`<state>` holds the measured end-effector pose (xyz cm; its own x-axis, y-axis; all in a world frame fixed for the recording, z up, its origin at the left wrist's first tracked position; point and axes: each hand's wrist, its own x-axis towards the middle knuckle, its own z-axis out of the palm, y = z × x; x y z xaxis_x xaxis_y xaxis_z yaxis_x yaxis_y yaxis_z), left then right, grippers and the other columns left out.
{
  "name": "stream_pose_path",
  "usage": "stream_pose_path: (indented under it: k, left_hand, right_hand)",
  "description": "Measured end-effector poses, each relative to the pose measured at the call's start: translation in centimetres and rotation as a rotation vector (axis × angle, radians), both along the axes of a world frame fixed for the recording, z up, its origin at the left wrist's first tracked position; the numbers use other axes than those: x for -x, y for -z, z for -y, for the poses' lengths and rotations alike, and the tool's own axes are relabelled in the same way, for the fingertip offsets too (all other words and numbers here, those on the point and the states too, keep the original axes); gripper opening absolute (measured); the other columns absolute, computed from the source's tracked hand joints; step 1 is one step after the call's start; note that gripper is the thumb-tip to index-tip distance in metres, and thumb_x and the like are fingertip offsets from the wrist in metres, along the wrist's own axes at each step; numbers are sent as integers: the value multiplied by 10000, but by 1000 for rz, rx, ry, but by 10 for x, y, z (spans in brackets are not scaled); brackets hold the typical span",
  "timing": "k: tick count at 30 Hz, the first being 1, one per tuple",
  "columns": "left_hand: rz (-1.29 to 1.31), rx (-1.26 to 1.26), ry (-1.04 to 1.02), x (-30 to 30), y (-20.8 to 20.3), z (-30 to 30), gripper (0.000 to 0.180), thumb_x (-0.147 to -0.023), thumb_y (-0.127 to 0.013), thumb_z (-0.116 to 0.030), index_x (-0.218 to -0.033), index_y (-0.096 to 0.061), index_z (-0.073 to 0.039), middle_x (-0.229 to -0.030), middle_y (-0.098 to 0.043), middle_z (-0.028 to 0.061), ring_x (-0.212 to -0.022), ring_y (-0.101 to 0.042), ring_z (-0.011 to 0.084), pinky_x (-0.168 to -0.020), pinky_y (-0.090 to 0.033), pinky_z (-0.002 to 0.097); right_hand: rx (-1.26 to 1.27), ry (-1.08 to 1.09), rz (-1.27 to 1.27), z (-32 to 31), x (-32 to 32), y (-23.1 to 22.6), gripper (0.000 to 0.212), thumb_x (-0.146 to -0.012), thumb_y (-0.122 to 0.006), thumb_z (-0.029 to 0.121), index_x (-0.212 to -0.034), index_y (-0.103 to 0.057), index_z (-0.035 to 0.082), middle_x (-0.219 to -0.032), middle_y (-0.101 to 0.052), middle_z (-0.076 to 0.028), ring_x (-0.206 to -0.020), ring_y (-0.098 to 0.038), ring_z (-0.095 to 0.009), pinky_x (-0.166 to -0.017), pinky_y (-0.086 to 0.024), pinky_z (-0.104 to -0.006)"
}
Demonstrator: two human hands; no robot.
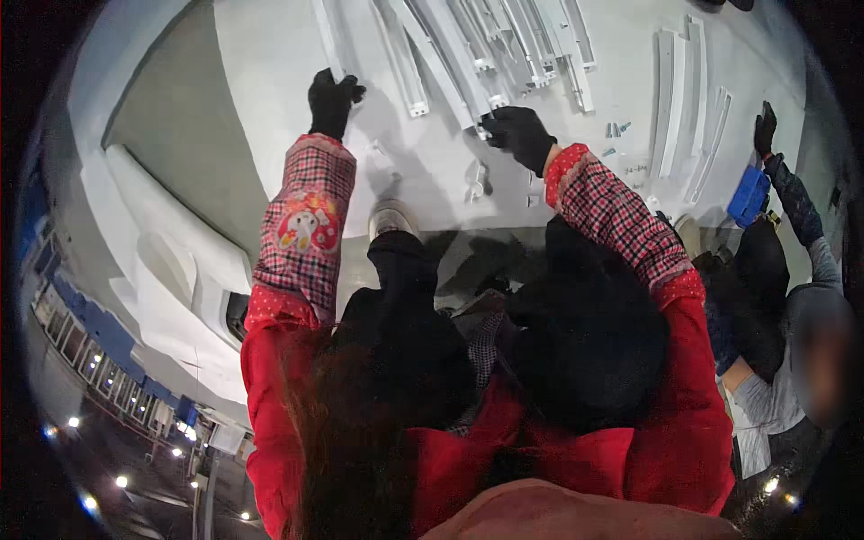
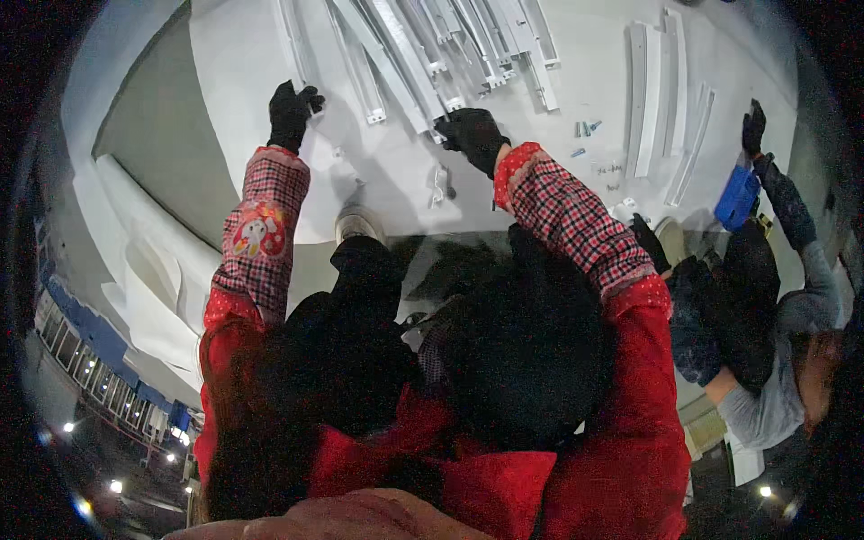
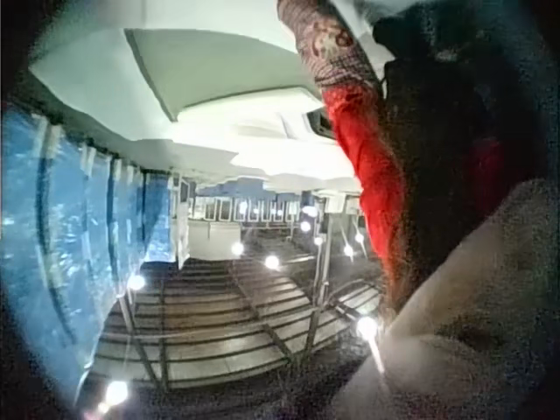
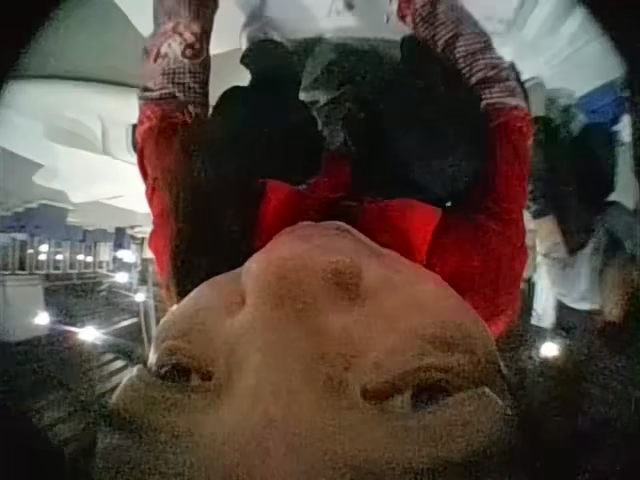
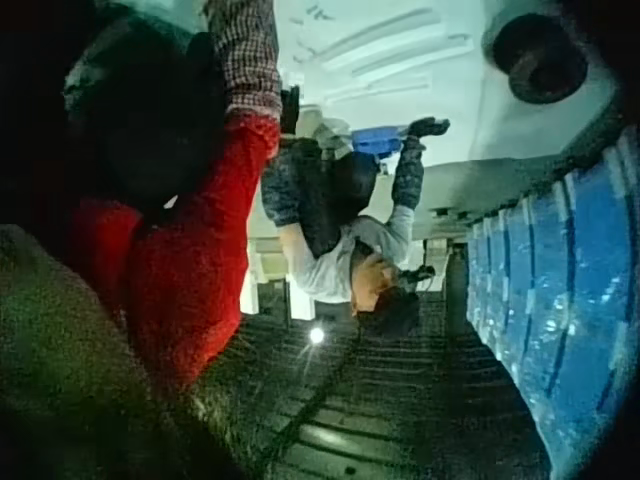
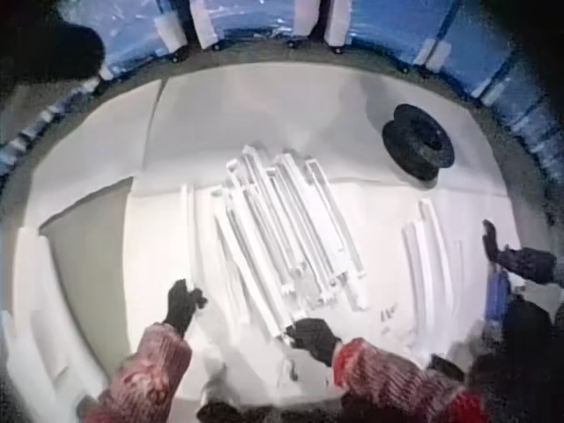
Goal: Assembling various components for lighting fixtures at a low workbench.
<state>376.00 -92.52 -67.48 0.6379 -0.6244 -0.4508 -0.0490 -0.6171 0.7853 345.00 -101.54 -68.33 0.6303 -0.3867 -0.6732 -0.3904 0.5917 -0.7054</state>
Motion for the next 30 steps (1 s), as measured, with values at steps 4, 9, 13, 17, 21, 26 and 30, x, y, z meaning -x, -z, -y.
stream_pose_path:
  k: [4, 9, 13, 17, 21, 26, 30]
  left_hand:
    - [468, -89, 72, 0, -9, 7, 520, -740, -667, -232, -1126, -457, 47, -879, -585, 179, -775, -597, 263, -667, -493, 382]
    - [912, 306, 278, 64, -29, 37, 719, -652, -712, -468, -1173, -481, -30, -1155, -468, 197, -1101, -409, 353, -922, -335, 453]
    - [1079, 13, 765, 102, -40, 23, 668, -685, -665, -432, -1281, -441, -229, -1307, -345, 205, -1202, -320, 392, -990, -250, 477]
    - [1039, -169, 677, 88, -32, 29, 631, -721, -575, -363, -1313, -385, -254, -1259, -410, 231, -1129, -399, 388, -918, -341, 488]
    - [1012, -219, 693, 90, -29, 46, 614, -743, -547, -355, -1321, -361, -264, -1222, -434, 224, -1108, -429, 368, -890, -385, 477]
    - [1113, -164, 685, 82, -35, 33, 665, -745, -567, -353, -1344, -328, -191, -1290, -361, 234, -1178, -351, 380, -964, -299, 480]
    - [1119, 25, 949, 99, -64, 44, 641, -751, -556, -358, -1332, -355, -176, -1377, -287, 169, -1274, -239, 356, -1031, -191, 488]
  right_hand:
    - [266, -227, 210, -4, -21, -18, 305, -801, -626, 174, -966, -580, -79, -944, -602, -155, -825, -590, -201, -706, -485, -315]
    - [68, -95, 269, -1, -18, -15, 584, -771, -650, 269, -1217, -427, -35, -1146, -538, -181, -1000, -542, -230, -848, -436, -336]
    - [444, -439, -39, 21, -20, -39, 517, -766, -634, 272, -1212, -478, 63, -1157, -534, -161, -1009, -549, -263, -859, -444, -342]
    - [1566, 72, -329, 85, 10, -41, 585, -698, -684, 268, -1188, -451, 48, -1102, -512, -179, -1022, -467, -352, -848, -390, -437]
    - [983, -35, -714, 126, 62, -7, 901, -638, -637, 585, -1317, -336, 75, -1249, -395, -235, -1136, -399, -382, -967, -330, -448]
    - [992, -147, -464, 77, 18, -4, 686, -729, -601, 430, -1322, -358, 186, -1358, -289, -210, -1226, -326, -367, -985, -325, -436]
    - [1107, -210, -333, 33, -23, -12, 486, -837, -490, 367, -1297, -397, 241, -1363, -291, -187, -1187, -375, -373, -978, -334, -442]
